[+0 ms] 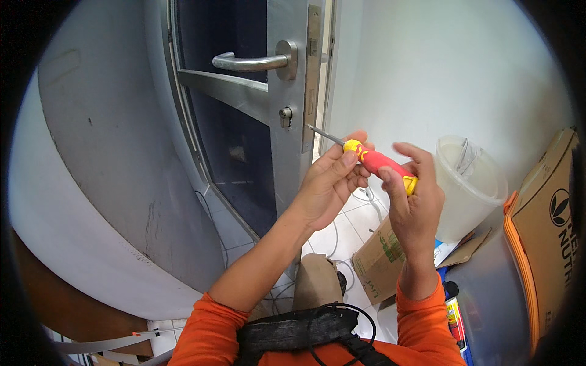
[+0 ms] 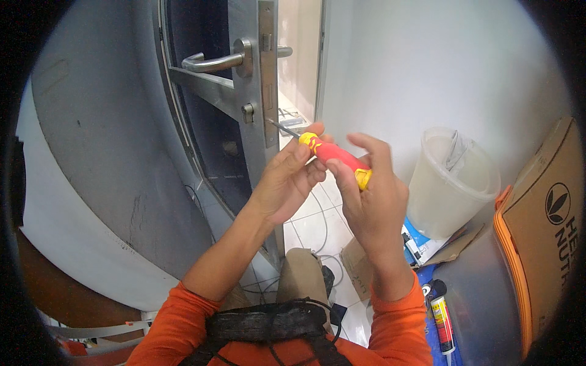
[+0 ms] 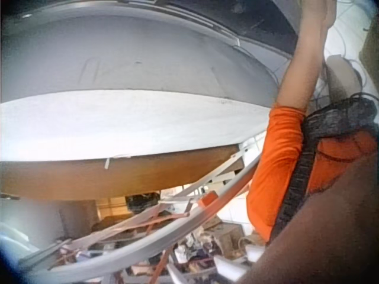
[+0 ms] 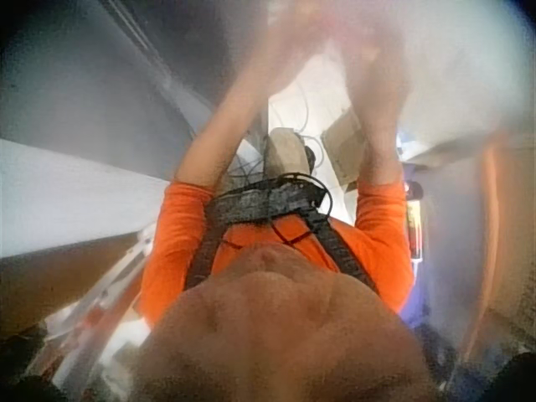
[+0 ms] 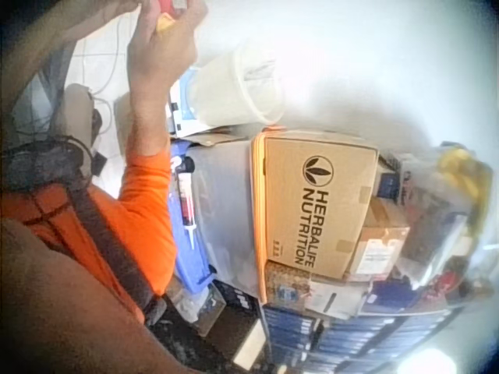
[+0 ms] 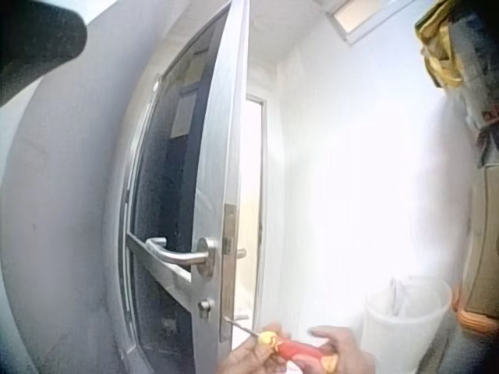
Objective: The person replaces a door lock by removing the old cylinder using a screwdriver and keys, then installing a new cylinder and securing it with a screw.
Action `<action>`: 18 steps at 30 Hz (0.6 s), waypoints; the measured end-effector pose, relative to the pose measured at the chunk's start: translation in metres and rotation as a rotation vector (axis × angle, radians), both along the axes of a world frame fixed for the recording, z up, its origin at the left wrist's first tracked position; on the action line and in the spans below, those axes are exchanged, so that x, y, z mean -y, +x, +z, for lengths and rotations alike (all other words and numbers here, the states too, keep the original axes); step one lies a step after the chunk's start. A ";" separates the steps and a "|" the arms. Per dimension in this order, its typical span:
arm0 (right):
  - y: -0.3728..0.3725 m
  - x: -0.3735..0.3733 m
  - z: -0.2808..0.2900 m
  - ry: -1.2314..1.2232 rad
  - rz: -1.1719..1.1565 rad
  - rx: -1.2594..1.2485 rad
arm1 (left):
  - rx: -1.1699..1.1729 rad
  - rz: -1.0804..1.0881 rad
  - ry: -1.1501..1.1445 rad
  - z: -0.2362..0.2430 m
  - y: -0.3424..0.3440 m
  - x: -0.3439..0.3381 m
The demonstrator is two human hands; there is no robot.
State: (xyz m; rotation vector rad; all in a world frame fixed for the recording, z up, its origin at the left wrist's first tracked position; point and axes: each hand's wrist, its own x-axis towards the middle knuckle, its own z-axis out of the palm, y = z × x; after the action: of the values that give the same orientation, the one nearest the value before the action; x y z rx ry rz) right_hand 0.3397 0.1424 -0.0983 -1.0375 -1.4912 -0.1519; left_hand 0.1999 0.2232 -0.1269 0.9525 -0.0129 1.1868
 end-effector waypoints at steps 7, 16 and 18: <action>0.015 -0.010 0.001 0.298 -0.173 0.637 | -0.144 0.031 0.031 0.001 -0.007 0.001; 0.019 -0.005 0.047 0.374 -0.392 1.293 | -0.962 1.807 0.677 -0.064 -0.032 -0.041; 0.017 -0.008 0.049 0.257 -0.258 1.166 | -0.897 1.728 0.728 -0.064 -0.032 -0.046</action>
State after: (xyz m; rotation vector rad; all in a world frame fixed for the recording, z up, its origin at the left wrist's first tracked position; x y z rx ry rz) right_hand 0.3563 0.1507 -0.0494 -0.9446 -2.2501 -1.2691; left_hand 0.1680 0.2694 -0.1912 2.2288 1.4353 2.1856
